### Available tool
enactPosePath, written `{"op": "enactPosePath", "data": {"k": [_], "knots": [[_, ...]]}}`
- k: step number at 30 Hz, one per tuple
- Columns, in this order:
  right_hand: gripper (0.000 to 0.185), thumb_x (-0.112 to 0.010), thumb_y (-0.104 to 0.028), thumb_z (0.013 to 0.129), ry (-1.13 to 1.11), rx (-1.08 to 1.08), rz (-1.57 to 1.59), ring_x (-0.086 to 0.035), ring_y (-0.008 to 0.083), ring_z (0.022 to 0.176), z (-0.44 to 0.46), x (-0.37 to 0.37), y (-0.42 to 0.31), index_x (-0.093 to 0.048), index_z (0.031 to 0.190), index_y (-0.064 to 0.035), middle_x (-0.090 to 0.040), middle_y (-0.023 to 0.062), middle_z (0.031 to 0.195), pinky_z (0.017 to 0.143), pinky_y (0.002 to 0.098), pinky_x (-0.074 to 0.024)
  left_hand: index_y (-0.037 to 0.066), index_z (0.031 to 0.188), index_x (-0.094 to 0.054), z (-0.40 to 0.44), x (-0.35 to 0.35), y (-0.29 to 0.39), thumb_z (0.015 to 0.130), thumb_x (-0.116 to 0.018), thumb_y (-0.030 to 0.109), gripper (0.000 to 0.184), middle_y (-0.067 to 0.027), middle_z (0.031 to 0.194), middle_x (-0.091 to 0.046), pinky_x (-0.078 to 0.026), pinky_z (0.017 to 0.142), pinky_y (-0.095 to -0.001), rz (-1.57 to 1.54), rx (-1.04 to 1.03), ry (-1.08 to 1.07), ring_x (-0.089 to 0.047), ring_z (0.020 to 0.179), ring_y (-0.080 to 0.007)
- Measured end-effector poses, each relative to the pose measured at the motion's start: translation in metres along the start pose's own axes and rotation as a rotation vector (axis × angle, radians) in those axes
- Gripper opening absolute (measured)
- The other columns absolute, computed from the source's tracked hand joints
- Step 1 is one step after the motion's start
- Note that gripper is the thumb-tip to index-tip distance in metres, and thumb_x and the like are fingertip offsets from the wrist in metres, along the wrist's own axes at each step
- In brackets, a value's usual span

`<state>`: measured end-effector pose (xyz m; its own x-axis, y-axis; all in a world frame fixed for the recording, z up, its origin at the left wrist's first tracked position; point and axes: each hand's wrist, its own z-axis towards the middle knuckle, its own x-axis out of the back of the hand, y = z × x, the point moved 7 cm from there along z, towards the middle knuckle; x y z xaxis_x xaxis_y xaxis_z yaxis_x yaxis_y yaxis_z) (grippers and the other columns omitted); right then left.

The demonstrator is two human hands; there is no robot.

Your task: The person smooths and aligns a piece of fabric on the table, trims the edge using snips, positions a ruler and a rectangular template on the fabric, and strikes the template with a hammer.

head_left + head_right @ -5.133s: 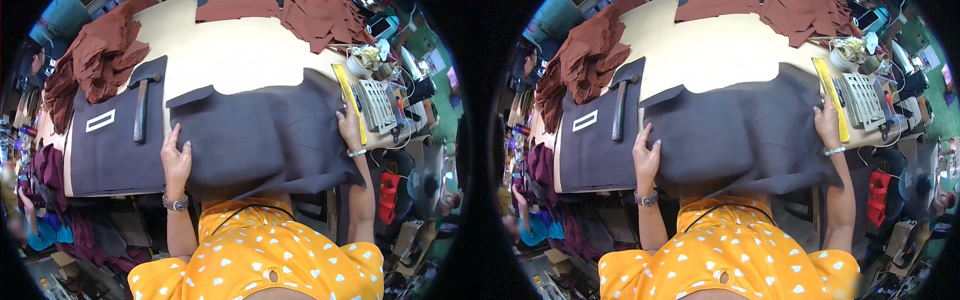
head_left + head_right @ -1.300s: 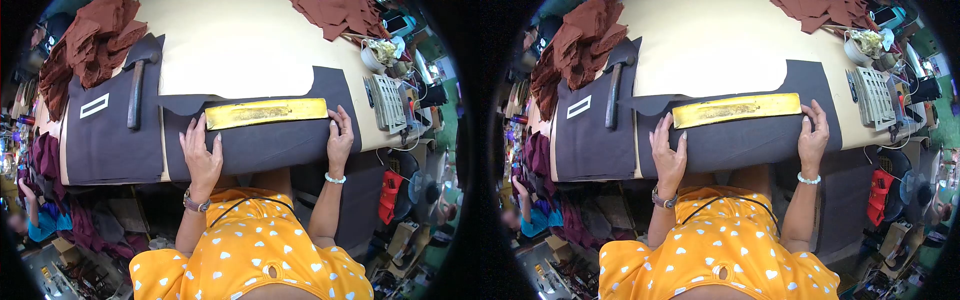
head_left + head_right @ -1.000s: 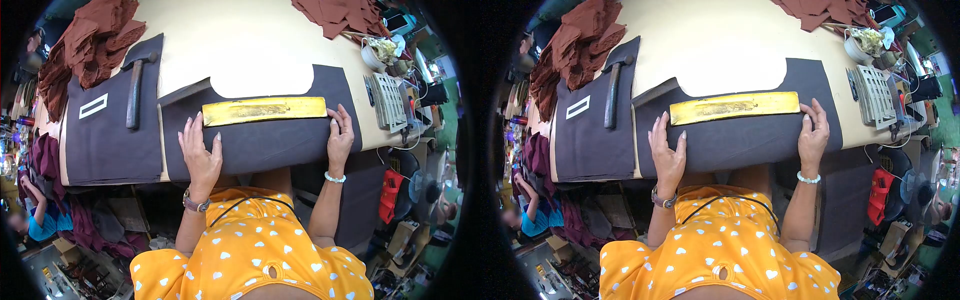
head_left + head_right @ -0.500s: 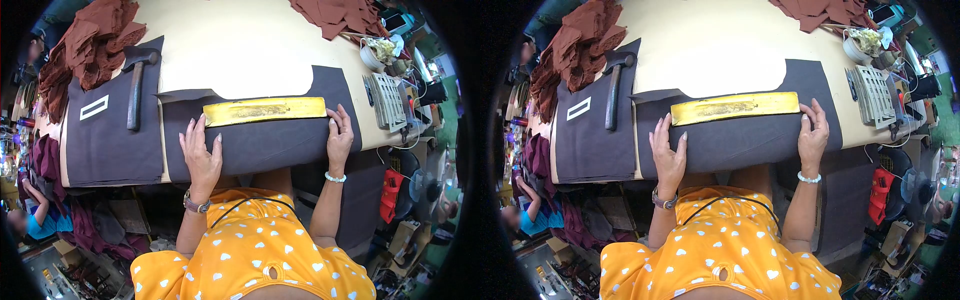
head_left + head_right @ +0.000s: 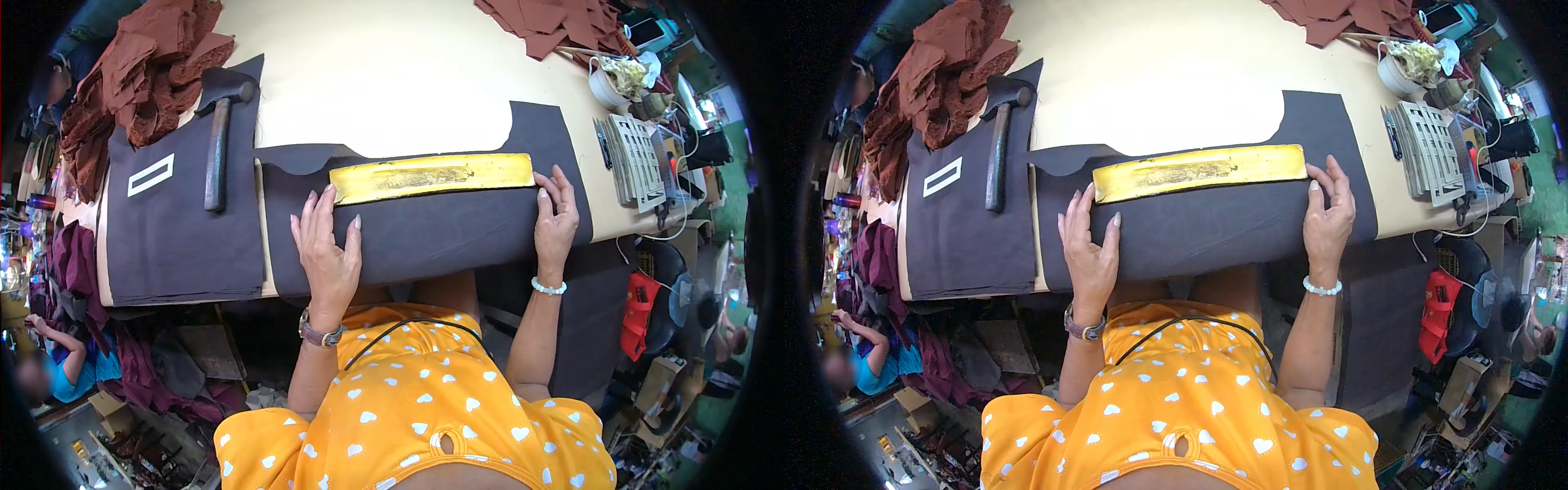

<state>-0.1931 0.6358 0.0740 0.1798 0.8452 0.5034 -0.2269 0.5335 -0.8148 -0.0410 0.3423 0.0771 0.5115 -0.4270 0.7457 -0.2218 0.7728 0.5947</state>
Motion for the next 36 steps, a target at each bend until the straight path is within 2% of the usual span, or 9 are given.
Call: {"op": "enactPosePath", "data": {"k": [13, 16, 21, 26, 28, 30, 33, 34, 36], "knots": [[0.036, -0.057, -0.005, 0.083, 0.019, 0.046, -0.043, -0.057, 0.0215, 0.101, -0.001, 0.0, 0.003, -0.054, 0.12, -0.0044, -0.068, 0.0045, 0.1, 0.096, 0.0355, -0.0362, 0.005, 0.121, -0.053, 0.0, 0.0, 0.001, 0.084, -0.06, 0.015, 0.039, -0.0129, 0.125, -0.054, -0.022, 0.106, -0.0472, 0.028, -0.03, 0.016, -0.041, 0.124, -0.0319], [0.028, -0.059, -0.006, 0.083, 0.027, 0.055, -0.042, -0.057, 0.0228, 0.101, -0.001, 0.0, -0.003, -0.061, 0.111, -0.0045, -0.068, 0.0055, 0.099, 0.096, 0.0354, -0.0367, 0.007, 0.117, -0.056, -0.001, -0.001, 0.0, 0.084, -0.06, 0.015, 0.034, -0.0125, 0.124, -0.054, -0.022, 0.105, -0.048, 0.024, -0.027, 0.009, -0.041, 0.124, -0.0318], [0.014, -0.062, -0.009, 0.081, 0.019, 0.279, -0.321, -0.056, 0.0256, 0.1, -0.005, -0.005, -0.027, -0.068, 0.093, -0.0043, -0.066, 0.007, 0.097, 0.093, 0.0379, -0.038, 0.008, 0.113, -0.059, 0.0, -0.002, 0.002, 0.085, -0.058, 0.014, 0.029, -0.0123, 0.127, -0.052, -0.022, 0.105, -0.0497, 0.039, -0.043, -0.001, -0.04, 0.125, -0.032], [0.014, -0.065, -0.017, 0.077, 0.007, 0.439, -0.576, -0.054, 0.0263, 0.1, -0.005, -0.008, -0.046, -0.069, 0.084, -0.0051, -0.062, 0.0087, 0.096, 0.09, 0.0416, -0.0358, 0.005, 0.109, -0.06, 0.005, 0.0, 0.022, 0.086, -0.054, 0.013, 0.025, -0.0104, 0.128, -0.05, -0.022, 0.104, -0.0556, 0.357, -0.16, -0.044, -0.034, 0.129, -0.0327], [0.015, -0.064, -0.017, 0.078, -0.103, 0.409, -0.48, -0.054, 0.0273, 0.1, 0.005, -0.002, -0.041, -0.069, 0.085, -0.0044, -0.062, 0.0112, 0.097, 0.089, 0.0403, -0.0375, 0.002, 0.105, -0.06, 0.008, -0.005, 0.026, 0.086, -0.052, 0.013, 0.023, -0.0081, 0.127, -0.051, -0.023, 0.103, -0.0583, 0.42, -0.217, -0.093, -0.035, 0.128, -0.0316], [0.016, -0.062, -0.015, 0.079, -0.186, 0.297, -0.262, -0.057, 0.0304, 0.095, 0.025, 0.013, -0.019, -0.068, 0.088, -0.0028, -0.062, 0.0144, 0.098, 0.086, 0.0379, -0.0426, 0.004, 0.108, -0.057, 0.01, -0.008, 0.029, 0.087, -0.05, 0.013, 0.024, -0.0097, 0.125, -0.053, -0.022, 0.103, -0.0575, 0.491, -0.231, -0.126, -0.038, 0.126, -0.0297], [0.018, -0.057, -0.012, 0.081, 0.109, 0.349, -0.39, -0.059, 0.0303, 0.09, 0.057, 0.069, 0.006, -0.066, 0.09, 0.0009, -0.064, 0.0153, 0.093, 0.084, 0.0386, -0.0444, 0.006, 0.113, -0.055, 0.011, -0.012, 0.033, 0.088, -0.049, 0.012, 0.027, -0.0123, 0.123, -0.053, -0.023, 0.103, -0.0571, 0.493, -0.229, -0.133, -0.04, 0.124, -0.0292], [0.018, -0.054, -0.01, 0.083, 0.169, 0.273, -0.493, -0.059, 0.0309, 0.091, 0.07, 0.088, 0.027, -0.066, 0.091, 0.0007, -0.064, 0.0153, 0.094, 0.084, 0.0391, -0.0446, 0.006, 0.114, -0.055, 0.011, -0.013, 0.033, 0.088, -0.049, 0.012, 0.028, -0.0133, 0.122, -0.053, -0.023, 0.103, -0.0573, 0.476, -0.23, -0.127, -0.041, 0.123, -0.029], [0.022, -0.056, -0.015, 0.083, 0.217, 0.193, -0.636, -0.058, 0.0323, 0.093, 0.094, 0.122, 0.055, -0.065, 0.095, 0.0003, -0.063, 0.0156, 0.098, 0.084, 0.0406, -0.0445, 0.007, 0.118, -0.054, 0.01, -0.015, 0.036, 0.088, -0.049, 0.012, 0.031, -0.0144, 0.121, -0.052, -0.024, 0.103, -0.0573, 0.506, -0.256, -0.117, -0.043, 0.12, -0.0287]]}}
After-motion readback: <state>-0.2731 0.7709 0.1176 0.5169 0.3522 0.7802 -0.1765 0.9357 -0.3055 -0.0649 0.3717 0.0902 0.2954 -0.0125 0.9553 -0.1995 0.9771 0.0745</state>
